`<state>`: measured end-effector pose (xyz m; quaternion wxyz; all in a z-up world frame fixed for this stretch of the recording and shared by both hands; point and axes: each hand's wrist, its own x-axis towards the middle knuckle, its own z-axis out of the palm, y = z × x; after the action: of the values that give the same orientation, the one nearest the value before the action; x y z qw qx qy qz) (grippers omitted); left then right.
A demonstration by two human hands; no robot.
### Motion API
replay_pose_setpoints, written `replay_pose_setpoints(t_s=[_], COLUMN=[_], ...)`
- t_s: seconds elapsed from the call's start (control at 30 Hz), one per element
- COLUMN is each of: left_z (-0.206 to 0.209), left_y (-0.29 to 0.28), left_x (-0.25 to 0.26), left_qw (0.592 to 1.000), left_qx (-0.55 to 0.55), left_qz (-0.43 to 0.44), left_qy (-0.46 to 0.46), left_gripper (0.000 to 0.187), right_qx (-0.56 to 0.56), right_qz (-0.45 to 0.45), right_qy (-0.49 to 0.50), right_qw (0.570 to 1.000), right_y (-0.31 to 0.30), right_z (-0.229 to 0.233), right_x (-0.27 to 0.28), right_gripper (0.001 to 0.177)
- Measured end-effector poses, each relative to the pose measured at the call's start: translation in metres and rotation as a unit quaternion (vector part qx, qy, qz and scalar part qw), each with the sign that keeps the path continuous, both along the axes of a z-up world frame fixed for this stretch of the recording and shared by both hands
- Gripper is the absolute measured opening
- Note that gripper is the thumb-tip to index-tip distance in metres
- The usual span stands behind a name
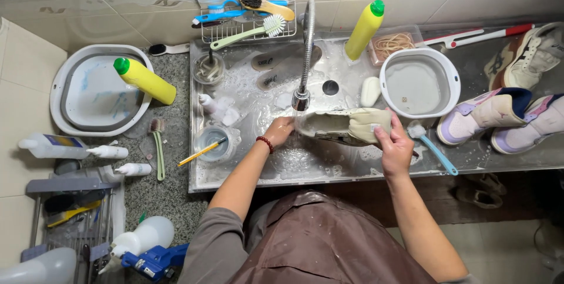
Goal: The person scrubs a white sneaker with a brush and rinses it under running water in a sink. They then switch to a white slip-on shoe, scrubbing it with a brush and wiping it with a purple cloth.
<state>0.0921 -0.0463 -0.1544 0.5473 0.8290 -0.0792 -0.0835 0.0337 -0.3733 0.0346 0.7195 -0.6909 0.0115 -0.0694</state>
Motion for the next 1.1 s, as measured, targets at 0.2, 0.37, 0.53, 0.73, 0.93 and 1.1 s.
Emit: replay_pose_setpoints(t_s=[0.2,0.37,0.53,0.73,0.93,1.1], left_z=[0.012,0.009,-0.055,-0.061,0.016,0.045], left_y=[-0.023,-0.049,-0.071,-0.046,-0.02,-0.012], left_x=[0.001,0.014,0.04,0.036,0.017,0.015], left_qw=[0.978,0.968,0.976,0.985,0.981,0.99], left_qx=[-0.023,-0.087,-0.064,0.034,0.192,-0.054], left_qz=[0.208,0.237,0.2,0.13,-0.037,-0.069], left_qy=[0.028,0.017,0.049,0.113,0.003,0.107], left_gripper=[0.02,0.013,0.026,0.027,0.031,0.055], right_qx=[-0.08,-0.273,-0.381,-0.399,-0.208,0.001], right_qz=[-0.035,-0.003,0.079,0.178,0.17,0.25], right_qy=[-0.043,-0.177,-0.245,-0.303,-0.055,0.096], right_qw=[0.995,0.946,0.888,0.847,0.962,0.963], right_y=[0.033,0.057,0.074,0.058,0.005,0.005], right_z=[0.026,0.056,0.07,0.051,0.016,0.005], right_x=[-0.03,-0.045,-0.048,-0.036,0.024,0.077], right_gripper=[0.032,0.016,0.018,0.03,0.012,0.029])
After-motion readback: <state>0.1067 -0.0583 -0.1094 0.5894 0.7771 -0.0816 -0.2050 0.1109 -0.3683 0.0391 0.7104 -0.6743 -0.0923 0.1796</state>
